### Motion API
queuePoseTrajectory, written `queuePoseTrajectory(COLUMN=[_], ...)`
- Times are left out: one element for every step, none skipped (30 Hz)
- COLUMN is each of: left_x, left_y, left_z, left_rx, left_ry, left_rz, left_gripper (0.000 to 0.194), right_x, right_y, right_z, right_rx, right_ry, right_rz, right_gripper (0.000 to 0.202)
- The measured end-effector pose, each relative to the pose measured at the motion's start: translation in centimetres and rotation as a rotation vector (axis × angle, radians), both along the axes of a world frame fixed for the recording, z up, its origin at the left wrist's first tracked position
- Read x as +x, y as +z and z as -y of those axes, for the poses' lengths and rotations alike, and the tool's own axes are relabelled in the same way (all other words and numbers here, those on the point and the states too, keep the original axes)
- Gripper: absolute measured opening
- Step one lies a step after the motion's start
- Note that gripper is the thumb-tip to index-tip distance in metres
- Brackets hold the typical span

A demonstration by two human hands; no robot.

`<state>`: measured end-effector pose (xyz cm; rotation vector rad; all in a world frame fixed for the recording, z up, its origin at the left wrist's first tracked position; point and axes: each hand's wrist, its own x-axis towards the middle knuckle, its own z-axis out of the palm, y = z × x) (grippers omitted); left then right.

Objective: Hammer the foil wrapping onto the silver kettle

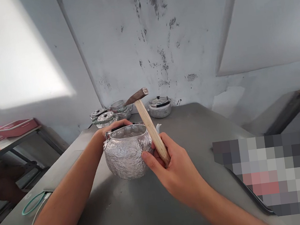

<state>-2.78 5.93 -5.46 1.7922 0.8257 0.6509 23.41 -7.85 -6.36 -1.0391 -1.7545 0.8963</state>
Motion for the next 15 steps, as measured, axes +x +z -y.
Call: queuePoseTrajectory(left_x=[-0.06, -0.1, -0.13, -0.14, -0.14, -0.13, -0.12, -0.1, -0.08, -0.07, -0.06, -0.06, -0.06, -0.07, -0.09], left_y=[0.08, 0.16, 0.23, 0.29, 0.34, 0.38, 0.43, 0.47, 0.51, 0.55, 0.57, 0.59, 0.6, 0.61, 0.61], left_z=[0.11, 0.19, 0.22, 0.22, 0.19, 0.15, 0.1, 0.06, 0.04, 0.04, 0.06, 0.09, 0.11, 0.14, 0.16], left_rx=[0.007, 0.006, -0.001, -0.004, -0.005, -0.003, 0.0, 0.004, 0.006, 0.007, 0.008, 0.008, 0.008, 0.009, 0.01], left_ry=[0.001, -0.001, -0.004, -0.012, -0.023, -0.034, -0.043, -0.05, -0.054, -0.054, -0.05, -0.045, -0.04, -0.034, -0.029], left_rz=[-0.005, -0.006, 0.002, 0.004, 0.006, 0.008, 0.011, 0.013, 0.012, 0.01, 0.008, 0.003, -0.003, -0.006, -0.008], left_gripper=[0.032, 0.033, 0.034, 0.035, 0.036, 0.037, 0.037, 0.037, 0.037, 0.036, 0.036, 0.037, 0.037, 0.037, 0.037], right_x=[0.0, 0.01, 0.03, 0.05, 0.07, 0.09, 0.11, 0.12, 0.12, 0.12, 0.11, 0.1, 0.09, 0.08, 0.07], right_y=[-0.02, -0.05, -0.09, -0.14, -0.19, -0.24, -0.28, -0.32, -0.34, -0.35, -0.36, -0.37, -0.38, -0.39, -0.4], right_z=[-0.04, -0.09, -0.12, -0.15, -0.17, -0.18, -0.19, -0.19, -0.19, -0.19, -0.2, -0.2, -0.21, -0.21, -0.22], right_rx=[0.001, 0.0, -0.002, -0.007, -0.013, -0.019, -0.024, -0.028, -0.029, -0.03, -0.03, -0.031, -0.031, -0.031, -0.031], right_ry=[-0.002, -0.005, -0.009, -0.012, -0.017, -0.02, -0.023, -0.023, -0.025, -0.027, -0.028, -0.03, -0.03, -0.029, -0.027], right_rz=[0.002, 0.005, 0.008, 0.01, 0.013, 0.015, 0.018, 0.021, 0.024, 0.027, 0.029, 0.03, 0.029, 0.028, 0.028], right_gripper=[0.027, 0.028, 0.028, 0.029, 0.03, 0.031, 0.031, 0.032, 0.032, 0.032, 0.032, 0.032, 0.032, 0.032, 0.032])
